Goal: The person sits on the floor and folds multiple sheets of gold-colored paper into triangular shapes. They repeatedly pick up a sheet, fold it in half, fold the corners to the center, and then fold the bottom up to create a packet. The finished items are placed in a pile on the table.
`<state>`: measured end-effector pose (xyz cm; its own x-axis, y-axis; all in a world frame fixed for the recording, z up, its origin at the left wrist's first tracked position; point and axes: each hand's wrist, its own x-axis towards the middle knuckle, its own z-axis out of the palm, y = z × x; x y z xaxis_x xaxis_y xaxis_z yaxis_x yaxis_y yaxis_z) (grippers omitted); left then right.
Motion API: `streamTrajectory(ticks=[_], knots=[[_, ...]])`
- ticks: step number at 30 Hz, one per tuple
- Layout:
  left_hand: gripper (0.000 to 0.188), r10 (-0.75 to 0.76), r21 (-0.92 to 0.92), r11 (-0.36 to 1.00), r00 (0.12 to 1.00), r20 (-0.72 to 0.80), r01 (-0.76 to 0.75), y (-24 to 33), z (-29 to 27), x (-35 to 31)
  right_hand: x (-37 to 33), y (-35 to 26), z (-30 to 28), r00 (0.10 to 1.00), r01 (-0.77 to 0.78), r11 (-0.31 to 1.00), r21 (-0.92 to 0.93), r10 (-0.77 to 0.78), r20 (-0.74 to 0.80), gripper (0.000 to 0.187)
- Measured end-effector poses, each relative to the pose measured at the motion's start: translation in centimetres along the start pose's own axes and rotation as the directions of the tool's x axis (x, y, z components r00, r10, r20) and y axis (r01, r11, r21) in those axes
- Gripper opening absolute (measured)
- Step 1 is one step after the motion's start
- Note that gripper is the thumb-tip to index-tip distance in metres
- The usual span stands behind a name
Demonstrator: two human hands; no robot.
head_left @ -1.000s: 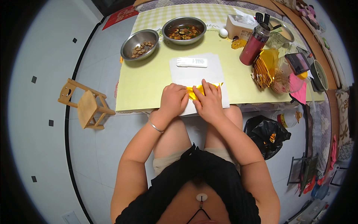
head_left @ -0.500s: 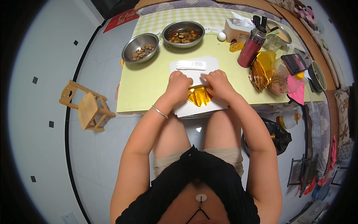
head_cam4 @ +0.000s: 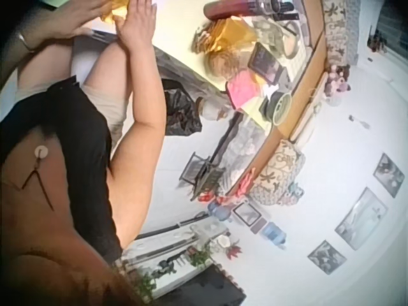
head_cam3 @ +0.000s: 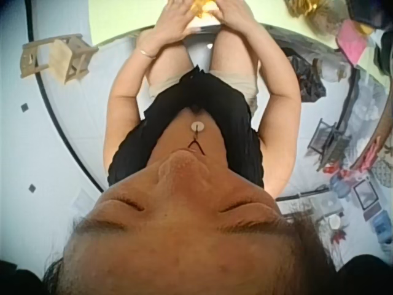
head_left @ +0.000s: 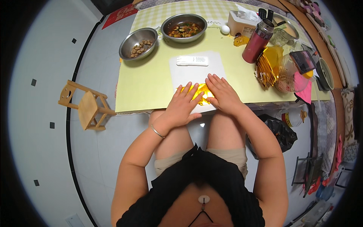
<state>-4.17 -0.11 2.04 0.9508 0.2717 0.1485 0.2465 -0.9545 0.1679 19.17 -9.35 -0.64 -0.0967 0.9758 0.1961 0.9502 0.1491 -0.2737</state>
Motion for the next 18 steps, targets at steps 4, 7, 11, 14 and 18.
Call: streamTrajectory(ticks=[4, 7, 11, 14, 18], knots=[[0.081, 0.14, 0.094, 0.985, 0.989, 0.04, -0.143, -0.4, -0.9, -1.5, -0.2, -0.1, -0.5, 1.0, 0.02, 0.999, 0.027, -0.021, 0.017, 0.081], [0.081, 0.122, -0.046, 0.992, 0.992, 0.018, -0.121, -1.7, -0.9, -2.2, -0.3, 0.7, -1.6, 0.996, 0.073, 0.988, 0.134, -0.079, 0.039, 0.082], [0.058, -0.051, -0.259, 0.966, 0.97, -0.237, -0.013, -3.2, -0.4, -1.5, -0.8, 1.8, -2.5, 0.996, 0.082, 0.962, 0.259, -0.089, 0.013, 0.075], [0.04, -0.034, -0.188, 0.982, 0.941, -0.335, -0.032, -3.0, -0.6, -0.3, -0.8, 1.0, -2.7, 0.995, 0.095, 0.976, 0.197, -0.086, -0.054, 0.064], [0.036, -0.059, -0.12, 0.992, 0.959, -0.276, 0.027, -3.1, -0.4, 0.3, -0.5, 0.3, -3.0, 0.986, 0.112, 0.986, 0.125, -0.095, -0.134, 0.057]])
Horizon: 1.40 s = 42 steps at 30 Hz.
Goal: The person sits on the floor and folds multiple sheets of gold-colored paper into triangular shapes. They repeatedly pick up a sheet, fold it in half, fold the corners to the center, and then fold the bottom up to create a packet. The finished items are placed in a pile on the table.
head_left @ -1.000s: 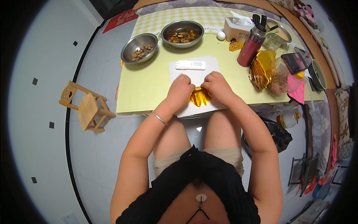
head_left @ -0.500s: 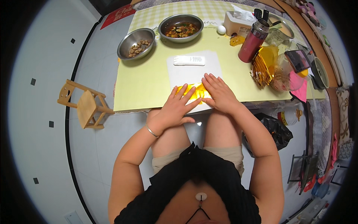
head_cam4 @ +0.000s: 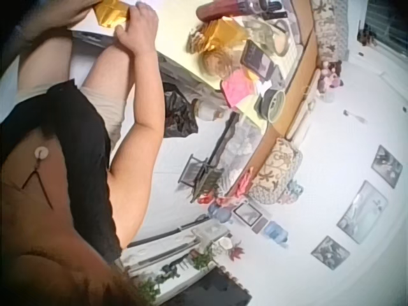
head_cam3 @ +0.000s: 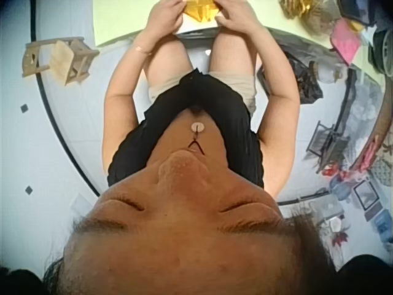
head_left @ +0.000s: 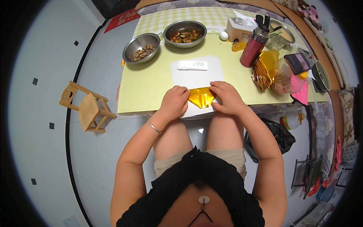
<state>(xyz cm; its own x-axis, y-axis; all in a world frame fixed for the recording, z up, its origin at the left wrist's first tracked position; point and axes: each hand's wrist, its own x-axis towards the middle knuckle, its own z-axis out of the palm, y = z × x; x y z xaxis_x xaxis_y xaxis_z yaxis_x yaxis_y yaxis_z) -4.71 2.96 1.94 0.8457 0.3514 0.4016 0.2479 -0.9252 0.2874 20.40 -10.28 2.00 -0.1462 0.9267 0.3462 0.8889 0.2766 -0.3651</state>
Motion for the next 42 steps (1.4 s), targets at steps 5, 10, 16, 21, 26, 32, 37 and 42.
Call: streamTrajectory(ticks=[5, 10, 16, 21, 26, 32, 37, 42], knots=[[0.036, -0.086, -0.148, 0.986, 0.996, -0.031, 0.081, -1.3, 0.3, 0.1, 0.4, 1.1, 0.2, 0.999, -0.024, 0.998, 0.053, 0.025, -0.03, 0.056], [0.042, 0.016, -0.076, 0.997, 1.0, -0.014, -0.017, 0.2, -1.0, -0.4, 0.2, 0.6, -0.6, 0.998, 0.054, 0.998, 0.02, -0.054, -0.019, 0.054], [0.045, 0.02, -0.067, 0.997, 0.997, -0.071, -0.025, 0.9, -0.8, -2.3, -1.1, -0.3, -0.7, 0.996, 0.087, 0.996, -0.003, -0.087, -0.029, 0.051], [0.041, -0.024, -0.103, 0.995, 0.993, -0.111, 0.013, 1.0, 0.0, -2.1, -1.1, -1.1, -1.0, 0.994, 0.095, 0.995, -0.038, -0.097, -0.055, 0.045], [0.026, -0.079, -0.175, 0.984, 0.969, -0.232, 0.038, 0.4, 1.1, -2.0, -1.4, -0.4, 1.2, 0.97, -0.006, 0.998, 0.058, 0.02, -0.243, 0.02], [0.008, -0.622, -0.712, 0.595, 0.775, -0.112, 0.374, -0.1, 2.3, -1.9, -0.2, -1.8, 2.2, 0.748, -0.277, 0.412, 0.868, 0.66, -0.075, 0.009], [0.012, -0.75, -0.965, 0.053, 0.648, 0.131, 0.257, 0.3, 0.9, -0.4, 0.7, -2.9, 2.1, 0.688, -0.021, 0.24, 0.971, 0.708, -0.161, 0.011], [0.01, -0.772, -0.973, -0.036, 0.611, 0.172, 0.228, 0.3, 1.1, -0.6, 0.6, -3.4, 2.4, 0.69, -0.017, 0.324, 0.946, 0.688, -0.223, 0.009]])
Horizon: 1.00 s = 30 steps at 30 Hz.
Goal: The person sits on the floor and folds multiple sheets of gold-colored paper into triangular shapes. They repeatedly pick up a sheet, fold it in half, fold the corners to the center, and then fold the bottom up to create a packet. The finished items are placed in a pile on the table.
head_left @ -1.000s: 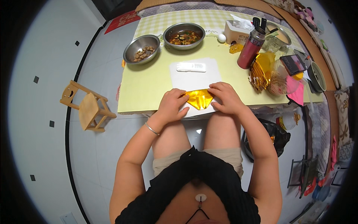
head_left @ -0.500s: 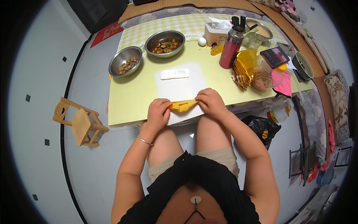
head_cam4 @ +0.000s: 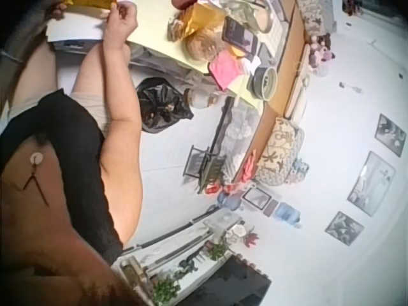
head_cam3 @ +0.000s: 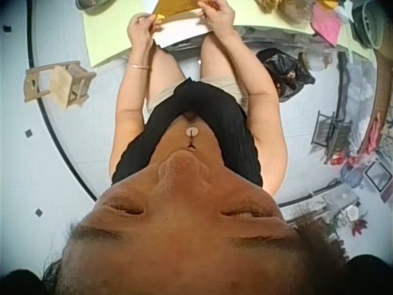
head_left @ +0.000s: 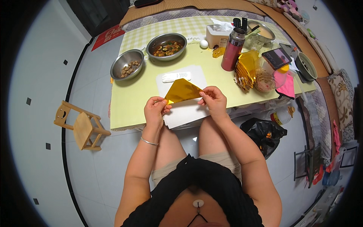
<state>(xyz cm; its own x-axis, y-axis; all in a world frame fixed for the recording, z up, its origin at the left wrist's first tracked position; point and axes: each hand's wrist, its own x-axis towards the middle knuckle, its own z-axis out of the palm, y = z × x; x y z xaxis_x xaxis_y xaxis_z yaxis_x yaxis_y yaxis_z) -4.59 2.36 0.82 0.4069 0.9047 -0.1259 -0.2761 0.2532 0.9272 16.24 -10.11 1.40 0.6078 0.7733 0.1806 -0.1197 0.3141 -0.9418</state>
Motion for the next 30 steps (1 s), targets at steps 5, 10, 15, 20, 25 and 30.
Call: streamTrajectory(ticks=[5, 10, 15, 20, 25, 30], knots=[[0.007, 0.013, -0.017, 1.0, 1.0, -0.004, -0.013, -0.3, -0.1, -0.2, -0.5, 0.4, -0.4, 0.999, 0.039, 0.999, -0.035, -0.039, 0.013, 0.011], [0.008, 0.017, -0.078, 0.997, 1.0, -0.003, -0.017, -0.3, -0.2, -0.4, -0.6, 0.7, -0.6, 0.997, 0.061, 0.998, -0.004, -0.061, 0.041, 0.016], [0.008, 0.014, -0.098, 0.995, 1.0, -0.002, -0.014, -0.6, -0.8, -0.3, -1.1, 0.4, -0.7, 0.998, -0.014, 1.0, 0.013, 0.013, 0.063, 0.017], [0.016, 0.045, -0.029, 0.999, 0.999, 0.028, -0.044, -0.4, -0.5, -0.5, -1.4, -0.5, -0.9, 0.997, -0.039, 0.999, -0.022, 0.04, 0.059, 0.02], [0.033, 0.079, 0.025, 0.996, 0.994, 0.075, -0.081, -0.2, -0.5, -1.1, -1.3, -2.1, -1.6, 0.969, -0.227, 0.972, -0.061, 0.232, 0.085, 0.02], [0.024, 0.077, 0.108, 0.99, 0.991, 0.113, -0.089, -0.1, -0.3, -1.4, -0.9, -1.8, -2.9, 0.939, -0.299, 0.939, -0.167, 0.321, 0.122, 0.014]])
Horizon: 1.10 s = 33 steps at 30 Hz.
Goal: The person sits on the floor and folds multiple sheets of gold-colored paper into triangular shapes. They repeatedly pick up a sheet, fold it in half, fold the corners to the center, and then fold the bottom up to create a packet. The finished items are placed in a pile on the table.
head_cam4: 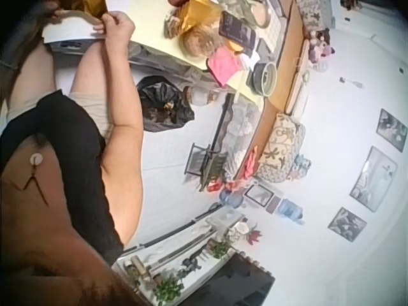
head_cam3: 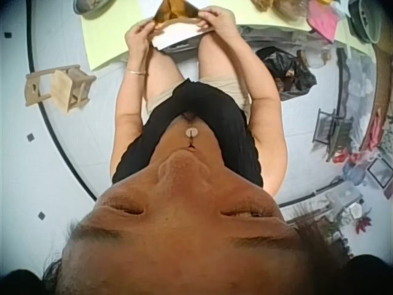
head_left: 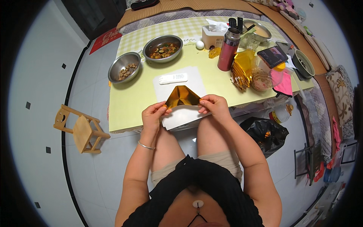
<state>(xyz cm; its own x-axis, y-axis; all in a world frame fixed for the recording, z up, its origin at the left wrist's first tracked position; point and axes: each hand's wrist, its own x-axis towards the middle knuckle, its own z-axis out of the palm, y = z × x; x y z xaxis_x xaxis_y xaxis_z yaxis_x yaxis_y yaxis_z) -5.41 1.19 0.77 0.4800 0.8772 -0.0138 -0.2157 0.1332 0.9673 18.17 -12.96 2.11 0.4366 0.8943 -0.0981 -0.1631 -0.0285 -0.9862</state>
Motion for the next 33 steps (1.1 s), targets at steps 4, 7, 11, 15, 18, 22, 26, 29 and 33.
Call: streamTrajectory(ticks=[4, 7, 11, 15, 18, 22, 26, 29, 33], knots=[[0.013, -0.042, 0.017, 0.999, 0.999, -0.025, 0.042, -0.1, -0.1, 0.0, -0.6, -0.7, -0.1, 0.993, 0.115, 0.987, -0.11, -0.118, -0.028, 0.01], [0.009, -0.076, 0.043, 0.996, 0.997, -0.021, 0.077, 0.2, 0.3, -0.2, -1.1, -2.3, -0.2, 0.992, 0.118, 0.98, -0.161, -0.124, -0.024, 0.01], [0.01, -0.096, 0.143, 0.986, 0.993, 0.069, 0.085, 0.6, 1.3, 0.6, -1.0, -4.0, -1.6, 0.997, 0.068, 0.978, -0.197, -0.073, -0.021, 0.01], [0.013, -0.181, 0.326, 0.94, 0.957, 0.228, 0.101, 2.4, 2.0, 1.7, -1.2, -6.0, -2.9, 1.0, 0.016, 0.968, -0.25, -0.02, -0.011, 0.01], [0.012, -0.212, 0.341, 0.934, 0.931, 0.299, 0.103, 3.3, 4.7, 2.0, -1.5, -6.6, -4.2, 0.998, 0.061, 0.967, -0.246, -0.067, -0.019, 0.01], [0.013, -0.263, 0.382, 0.917, 0.897, 0.354, 0.118, 4.4, 8.9, 3.2, -1.9, -7.2, -6.6, 0.968, 0.201, 0.978, -0.05, -0.206, -0.14, 0.021], [0.016, -0.337, 0.182, 0.939, 0.88, 0.335, 0.291, 5.1, 15.9, 4.2, -2.8, -7.2, -9.0, 0.847, 0.408, 0.893, 0.189, -0.293, -0.445, 0.029], [0.016, -0.372, 0.098, 0.927, 0.858, 0.354, 0.361, 3.4, 20.1, 5.8, -4.0, -6.4, -10.9, 0.816, 0.452, 0.866, 0.212, -0.306, -0.491, 0.026], [0.017, -0.419, 0.086, 0.904, 0.832, 0.363, 0.418, 0.5, 26.0, 7.4, -6.6, -4.7, -12.5, 0.82, 0.403, 0.896, 0.185, -0.265, -0.507, 0.022]])
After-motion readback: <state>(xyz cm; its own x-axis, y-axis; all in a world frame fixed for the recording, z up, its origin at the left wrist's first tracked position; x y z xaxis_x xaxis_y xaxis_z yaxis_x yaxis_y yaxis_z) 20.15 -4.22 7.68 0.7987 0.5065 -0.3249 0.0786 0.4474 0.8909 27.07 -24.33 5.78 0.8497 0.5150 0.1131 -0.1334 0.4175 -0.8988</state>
